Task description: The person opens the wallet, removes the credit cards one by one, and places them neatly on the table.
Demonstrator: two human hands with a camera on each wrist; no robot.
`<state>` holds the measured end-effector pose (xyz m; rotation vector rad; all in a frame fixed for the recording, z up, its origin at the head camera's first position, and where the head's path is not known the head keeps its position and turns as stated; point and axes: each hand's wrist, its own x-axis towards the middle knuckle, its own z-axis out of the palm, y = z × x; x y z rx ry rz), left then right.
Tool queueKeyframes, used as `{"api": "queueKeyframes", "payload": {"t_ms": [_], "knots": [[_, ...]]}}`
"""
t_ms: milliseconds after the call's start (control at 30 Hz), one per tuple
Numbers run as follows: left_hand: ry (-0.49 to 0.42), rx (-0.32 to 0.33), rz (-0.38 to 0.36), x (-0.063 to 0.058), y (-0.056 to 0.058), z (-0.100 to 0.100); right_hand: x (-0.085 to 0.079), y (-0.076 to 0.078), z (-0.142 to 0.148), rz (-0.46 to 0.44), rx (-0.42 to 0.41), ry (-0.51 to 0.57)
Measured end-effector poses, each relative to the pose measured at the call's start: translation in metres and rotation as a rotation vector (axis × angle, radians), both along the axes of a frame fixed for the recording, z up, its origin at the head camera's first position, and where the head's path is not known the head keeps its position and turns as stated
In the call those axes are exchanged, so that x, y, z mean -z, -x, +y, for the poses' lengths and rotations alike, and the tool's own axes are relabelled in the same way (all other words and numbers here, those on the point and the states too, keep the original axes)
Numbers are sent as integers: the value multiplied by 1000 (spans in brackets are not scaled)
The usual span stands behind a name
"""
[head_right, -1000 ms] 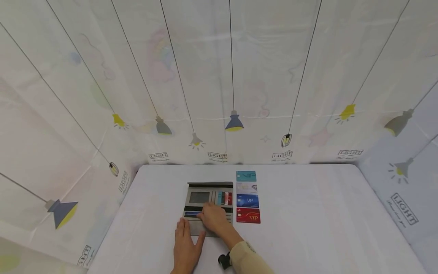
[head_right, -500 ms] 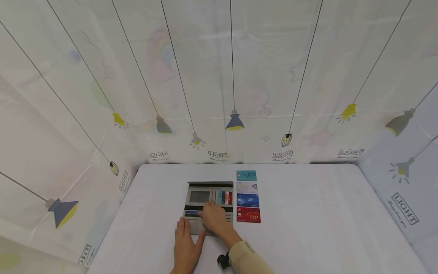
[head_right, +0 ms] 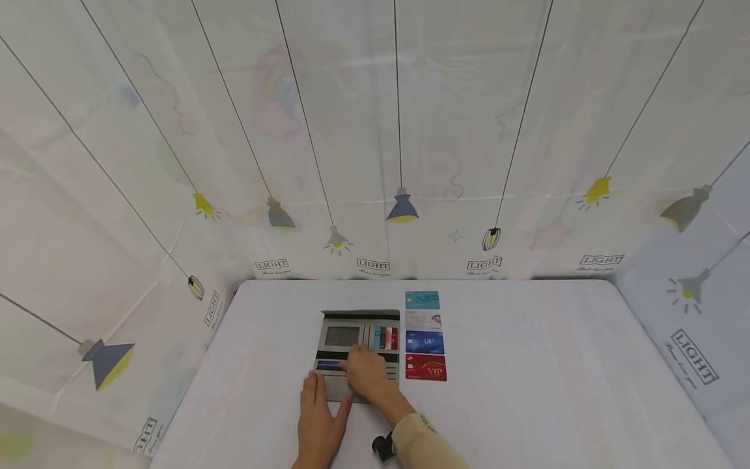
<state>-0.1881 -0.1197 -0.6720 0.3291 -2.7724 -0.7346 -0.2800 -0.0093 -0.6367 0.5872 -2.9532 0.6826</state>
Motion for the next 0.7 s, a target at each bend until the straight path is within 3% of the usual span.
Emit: {"api": "queueKeyframes", "payload": {"t_ms": [400,700], "knots": [[-25,-6,-14,-1,0,1,6,9,-1,-70,2,-51],[-46,2,-12,-3,-1,0,-2,4,-1,-93,-6,-33]]}}
